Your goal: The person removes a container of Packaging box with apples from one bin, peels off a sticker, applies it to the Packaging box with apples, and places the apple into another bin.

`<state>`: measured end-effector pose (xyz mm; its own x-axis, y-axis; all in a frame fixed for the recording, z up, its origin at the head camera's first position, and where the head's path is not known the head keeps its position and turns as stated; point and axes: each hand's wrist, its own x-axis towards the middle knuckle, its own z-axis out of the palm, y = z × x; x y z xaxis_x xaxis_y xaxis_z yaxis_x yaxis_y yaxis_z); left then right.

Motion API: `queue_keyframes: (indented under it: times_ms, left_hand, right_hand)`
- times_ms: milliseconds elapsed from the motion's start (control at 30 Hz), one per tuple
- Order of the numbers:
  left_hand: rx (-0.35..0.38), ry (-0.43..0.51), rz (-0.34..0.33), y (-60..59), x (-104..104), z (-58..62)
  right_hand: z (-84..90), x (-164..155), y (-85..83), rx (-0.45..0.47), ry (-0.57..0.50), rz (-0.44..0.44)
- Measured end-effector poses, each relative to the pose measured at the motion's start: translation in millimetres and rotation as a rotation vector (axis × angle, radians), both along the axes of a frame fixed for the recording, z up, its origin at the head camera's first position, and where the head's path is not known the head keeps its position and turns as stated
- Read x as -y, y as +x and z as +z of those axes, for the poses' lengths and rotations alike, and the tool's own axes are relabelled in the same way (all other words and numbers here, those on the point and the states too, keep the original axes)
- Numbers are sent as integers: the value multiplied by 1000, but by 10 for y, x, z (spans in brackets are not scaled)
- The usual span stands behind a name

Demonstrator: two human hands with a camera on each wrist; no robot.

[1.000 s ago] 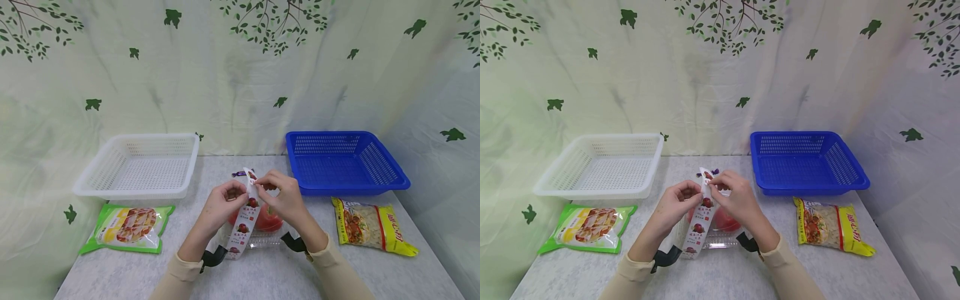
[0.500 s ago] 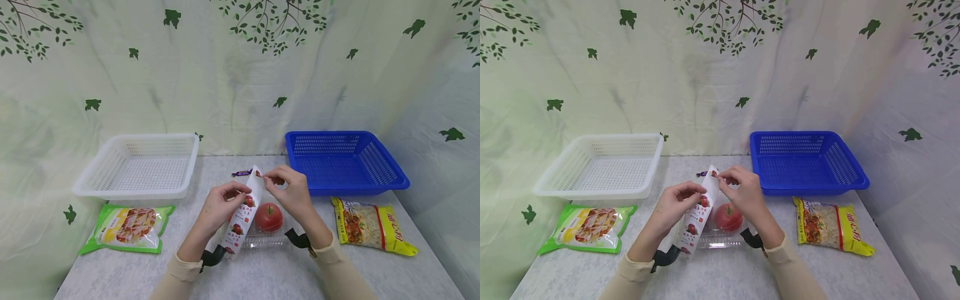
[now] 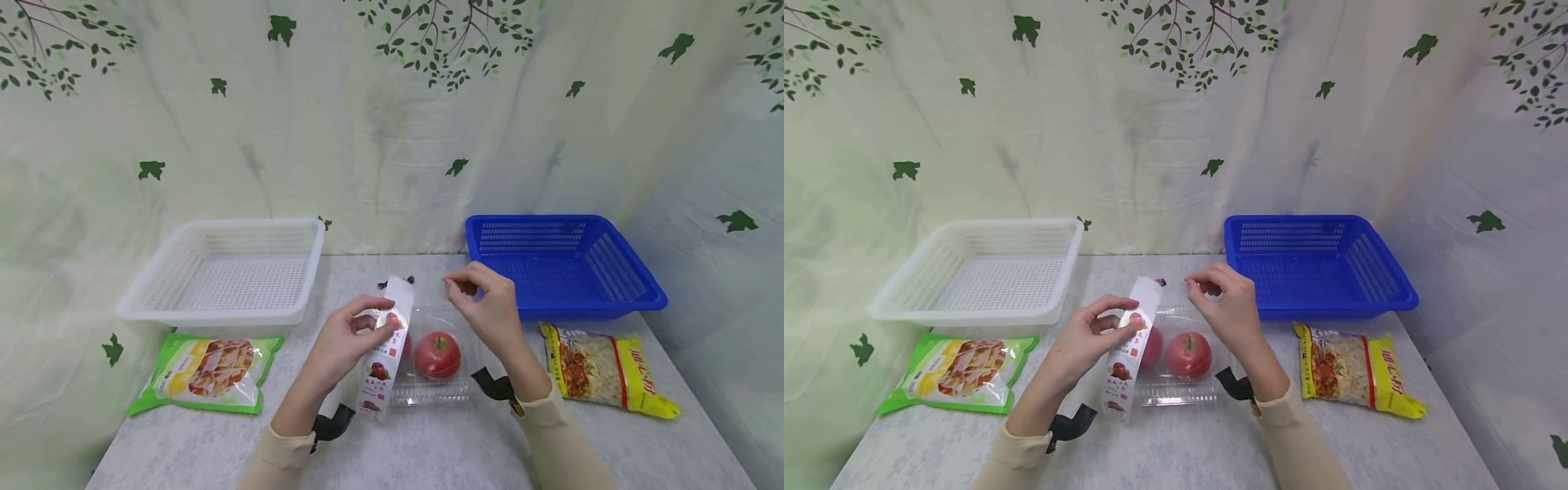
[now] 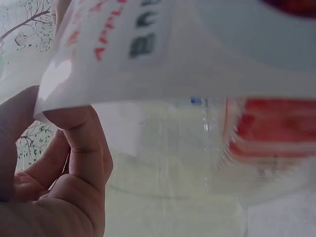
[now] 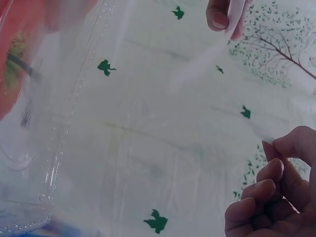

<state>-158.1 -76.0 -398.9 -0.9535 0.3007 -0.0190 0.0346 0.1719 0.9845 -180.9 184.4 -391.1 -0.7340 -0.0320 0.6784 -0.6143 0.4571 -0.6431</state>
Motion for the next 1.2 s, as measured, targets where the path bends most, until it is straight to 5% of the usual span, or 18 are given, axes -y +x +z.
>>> queue_keyframes:
  times_ms: [333, 567, 800, 1033, 1200]
  left_hand:
    - [87, 44, 104, 283, 432, -13]
    - [160, 138, 78, 436, 706, -113]
    - [251, 49, 49, 305, 862, -482]
    - [261, -54, 37, 126, 906, -926]
    - [198, -226, 77, 132, 871, -1031]
  right_hand:
    - [1, -3, 13, 60, 0, -10]
    - [5, -13, 13, 61, -8, 1]
    - [16, -16, 8, 57, -7, 2]
    - [11, -19, 15, 87, -15, 8]
    - [28, -20, 13, 94, -12, 7]
